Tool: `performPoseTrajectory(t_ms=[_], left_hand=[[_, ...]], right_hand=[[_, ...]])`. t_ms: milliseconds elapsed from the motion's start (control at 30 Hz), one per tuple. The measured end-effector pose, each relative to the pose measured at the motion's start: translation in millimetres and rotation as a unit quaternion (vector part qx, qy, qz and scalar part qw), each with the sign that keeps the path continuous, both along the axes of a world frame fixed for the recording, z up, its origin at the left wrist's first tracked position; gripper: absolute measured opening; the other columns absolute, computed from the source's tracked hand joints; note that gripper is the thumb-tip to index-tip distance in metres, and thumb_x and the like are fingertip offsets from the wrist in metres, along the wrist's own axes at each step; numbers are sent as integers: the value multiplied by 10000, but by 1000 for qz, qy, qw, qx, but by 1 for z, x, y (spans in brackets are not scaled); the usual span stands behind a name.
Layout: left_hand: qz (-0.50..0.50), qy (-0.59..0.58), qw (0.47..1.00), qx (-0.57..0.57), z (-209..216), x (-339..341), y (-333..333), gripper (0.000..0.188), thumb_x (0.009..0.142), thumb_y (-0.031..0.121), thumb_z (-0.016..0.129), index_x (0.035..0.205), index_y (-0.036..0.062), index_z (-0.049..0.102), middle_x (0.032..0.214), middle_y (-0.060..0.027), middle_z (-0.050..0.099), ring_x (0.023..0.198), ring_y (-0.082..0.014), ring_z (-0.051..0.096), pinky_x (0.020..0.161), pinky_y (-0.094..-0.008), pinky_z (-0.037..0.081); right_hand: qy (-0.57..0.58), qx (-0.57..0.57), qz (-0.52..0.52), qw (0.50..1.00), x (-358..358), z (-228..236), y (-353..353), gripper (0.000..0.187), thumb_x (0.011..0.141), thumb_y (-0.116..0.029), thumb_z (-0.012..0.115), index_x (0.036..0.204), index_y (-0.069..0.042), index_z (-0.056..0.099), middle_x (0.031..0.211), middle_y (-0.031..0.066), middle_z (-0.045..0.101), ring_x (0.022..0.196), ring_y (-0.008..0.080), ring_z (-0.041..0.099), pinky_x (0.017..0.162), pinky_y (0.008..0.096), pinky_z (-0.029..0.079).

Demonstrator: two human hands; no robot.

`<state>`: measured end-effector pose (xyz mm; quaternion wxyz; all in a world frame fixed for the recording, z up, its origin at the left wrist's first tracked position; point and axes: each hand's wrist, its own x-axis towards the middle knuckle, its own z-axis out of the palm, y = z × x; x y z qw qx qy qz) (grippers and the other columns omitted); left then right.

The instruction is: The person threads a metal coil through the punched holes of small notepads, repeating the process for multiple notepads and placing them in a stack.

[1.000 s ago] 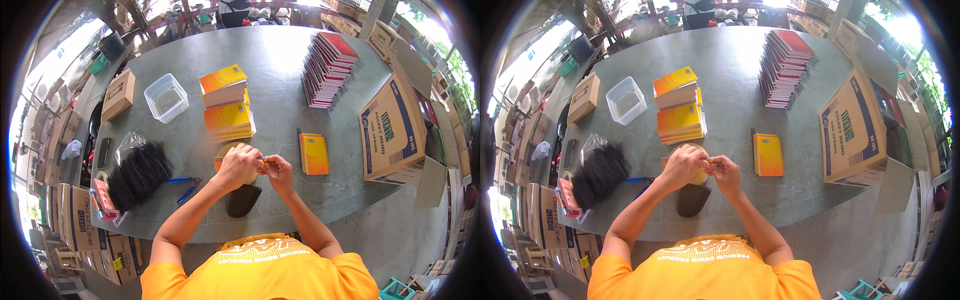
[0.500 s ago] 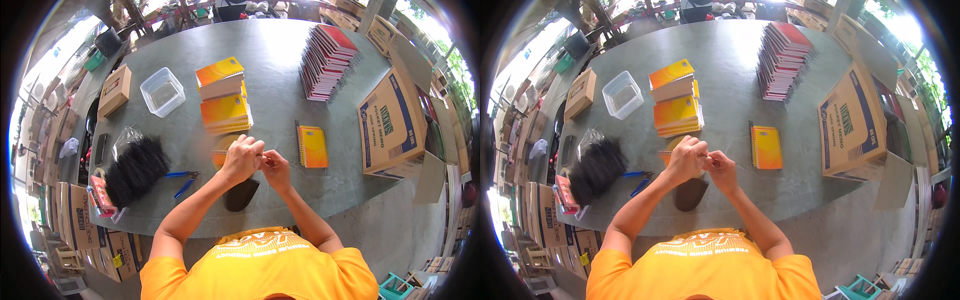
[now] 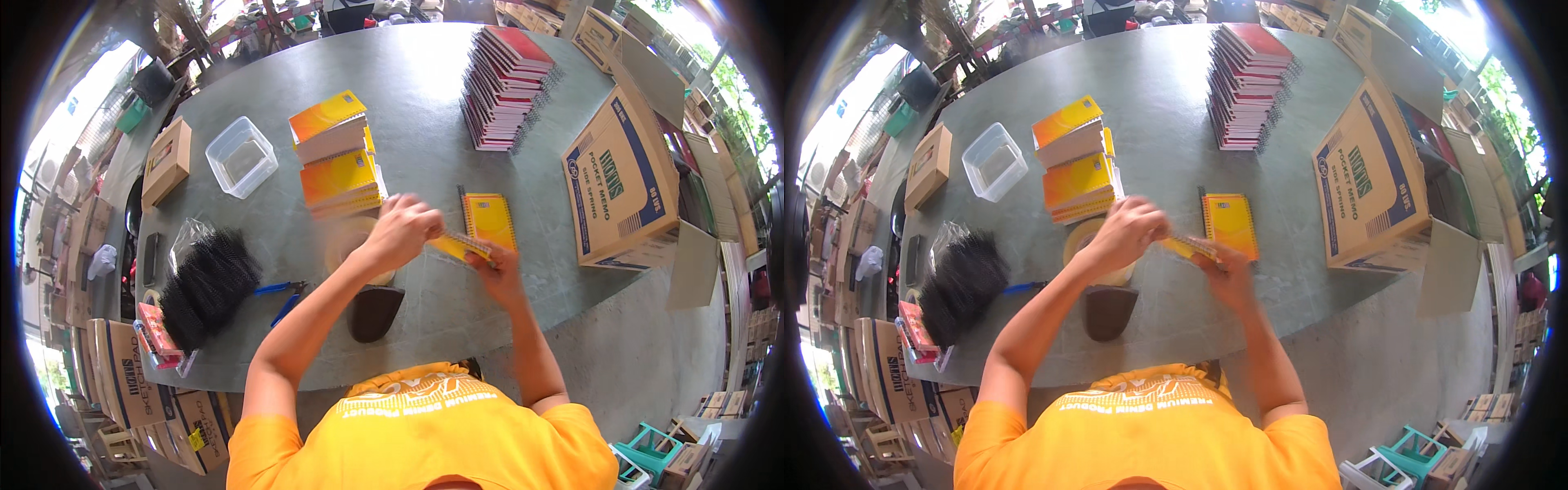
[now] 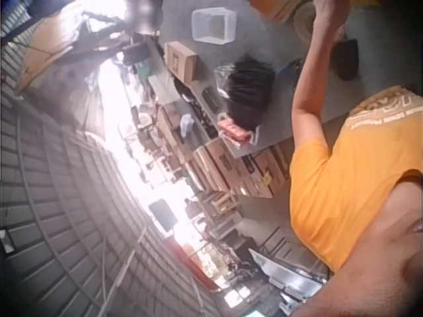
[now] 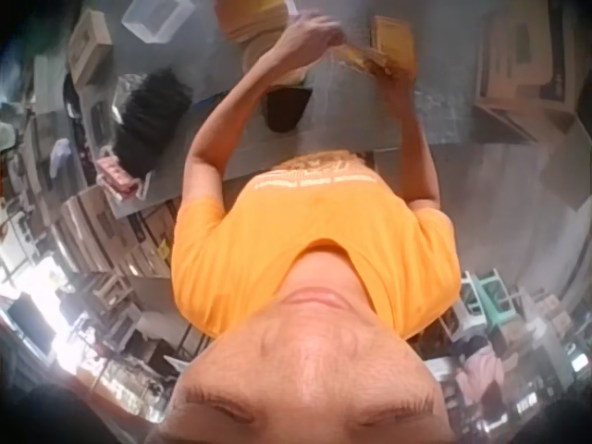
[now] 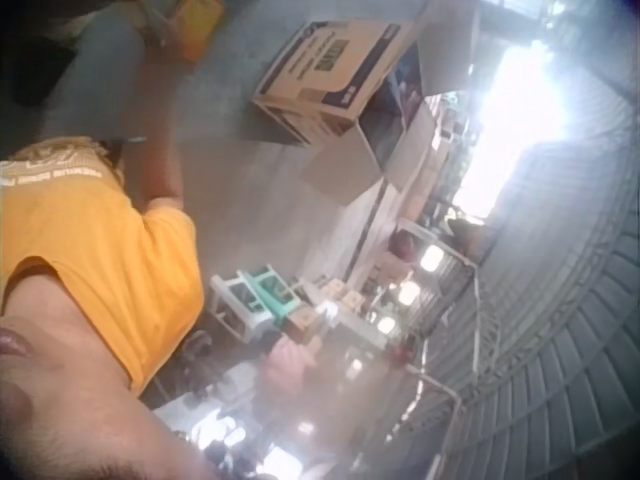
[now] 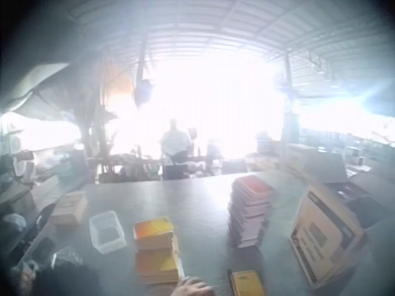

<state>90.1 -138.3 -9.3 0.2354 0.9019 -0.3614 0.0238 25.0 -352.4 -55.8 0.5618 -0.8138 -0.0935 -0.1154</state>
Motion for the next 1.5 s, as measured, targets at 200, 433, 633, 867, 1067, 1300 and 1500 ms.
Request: performPoseTrajectory(t_ms=[200,433,633,867,1067,1300,1500], left_hand=[[37,-122,988,-91,-43,42,-88,344,793,110,584,1133,153,604,1190,-165,512,1147,-331,457,963,-453,365],[154,349,917,-117,-69,28,-99,465,878,152,583,1295,20,425,984,-188,593,780,-227,620,701,-350,533],[211,416,839,-282,-85,34,-111,439,885,114,578,1262,-34,410,834,-114,623,596,-118,601,539,-269,544],[111,-122,971,-175,-50,45,-29,249,796,96,641,1032,21,621,973,-167,620,948,-313,579,837,-407,466],[252,-283,921,83,-44,19,127,267,768,146,657,994,10,620,982,-111,628,947,-282,579,817,-380,450],[233,-242,931,140,-32,5,129,306,711,24,593,1016,0,598,925,-117,616,912,-272,575,813,-396,448],[207,-234,939,144,-37,22,138,328,679,-49,548,999,-1,599,896,-116,619,890,-277,577,769,-395,458]], right_hand=[[-82,-241,-78,964,2,-32,-54,516,852,-192,639,1325,-82,464,1342,150,481,1276,285,423,1023,366,358],[33,-113,-128,985,-3,-69,-92,606,907,-199,577,1406,-4,293,1423,216,348,1330,310,334,1059,349,318],[156,120,-58,979,33,-74,-85,520,865,-120,610,1314,55,415,1368,215,428,1265,290,428,1025,352,361],[-31,-204,-175,963,39,-49,-78,424,797,-57,659,1206,-5,561,1245,168,555,1155,290,528,976,329,405],[-42,-154,-87,983,61,-25,-35,303,812,-73,634,1111,-32,607,1208,128,573,1168,316,497,988,395,390],[-194,-139,53,970,84,-3,82,301,796,-53,646,1094,-53,608,1170,122,599,1142,314,521,979,397,401],[-206,-112,113,966,95,12,120,334,785,-66,666,1111,-53,591,1193,138,578,1162,336,495,988,414,396]])
